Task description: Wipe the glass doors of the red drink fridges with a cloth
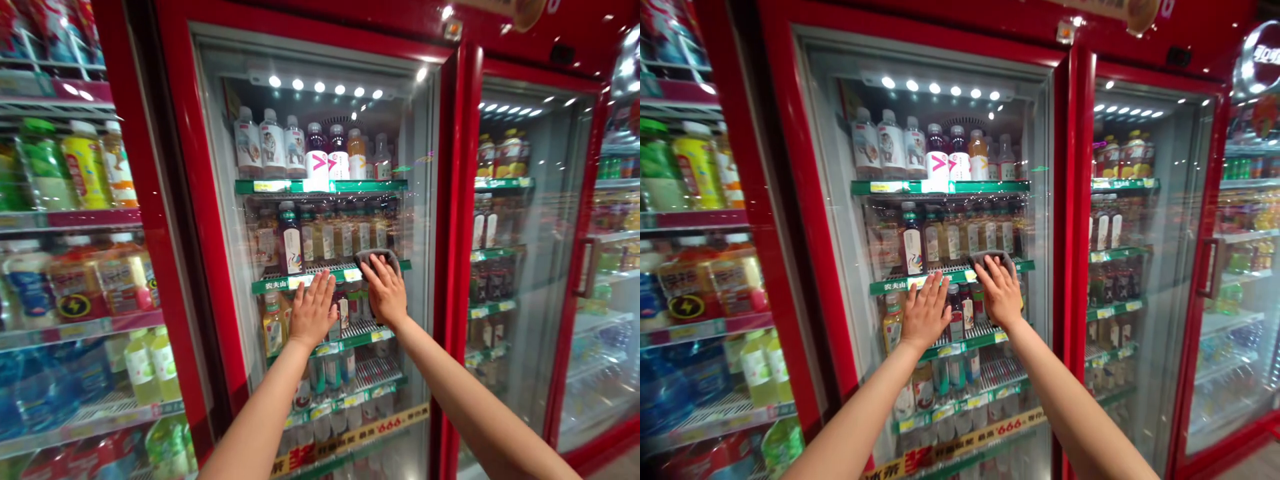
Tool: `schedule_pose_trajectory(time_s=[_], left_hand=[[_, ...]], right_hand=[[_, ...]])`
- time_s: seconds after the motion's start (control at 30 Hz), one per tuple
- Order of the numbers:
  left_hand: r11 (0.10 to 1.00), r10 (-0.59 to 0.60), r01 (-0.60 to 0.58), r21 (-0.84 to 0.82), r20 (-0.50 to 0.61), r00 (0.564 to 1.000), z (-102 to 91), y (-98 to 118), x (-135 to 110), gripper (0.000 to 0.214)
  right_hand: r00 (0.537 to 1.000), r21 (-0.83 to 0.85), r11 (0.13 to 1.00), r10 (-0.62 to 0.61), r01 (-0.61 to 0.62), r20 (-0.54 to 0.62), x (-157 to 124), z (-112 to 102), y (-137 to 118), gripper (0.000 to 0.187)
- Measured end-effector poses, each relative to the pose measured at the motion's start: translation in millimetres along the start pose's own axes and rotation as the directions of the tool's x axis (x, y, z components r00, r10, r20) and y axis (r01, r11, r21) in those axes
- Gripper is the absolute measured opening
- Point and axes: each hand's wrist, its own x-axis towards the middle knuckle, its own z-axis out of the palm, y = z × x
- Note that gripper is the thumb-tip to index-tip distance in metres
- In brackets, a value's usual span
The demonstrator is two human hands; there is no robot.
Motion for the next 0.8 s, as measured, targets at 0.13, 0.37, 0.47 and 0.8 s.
schedule_pose_trajectory(time_s=[0.13,0.37,0.47,0.8], left_hand=[[1.0,-0.004,0.004,-0.001,0.002,1.0,0.8,0.0,0.1,0.083],[1.0,0.025,-0.024,0.006,-0.122,0.992,1.2,-1.5,3.0,0.082],[0.999,0.04,-0.04,0.0,-0.164,0.986,1.8,-1.6,4.5,0.08],[0.999,0.036,-0.043,-0.034,-0.182,0.983,2.7,-1.7,8.1,0.084]], right_hand=[[0.95,0.035,0.968,0.25,-0.247,-0.187,-24.2,3.2,22.5,0.061],[0.992,-0.066,0.99,0.124,-0.125,-0.027,-38.4,7.7,9.9,0.066],[0.984,-0.075,0.982,0.171,-0.173,-0.041,-8.5,-0.9,36.3,0.06],[0.895,-0.055,0.898,0.426,-0.436,-0.131,-68.6,4.6,58.7,0.063]])
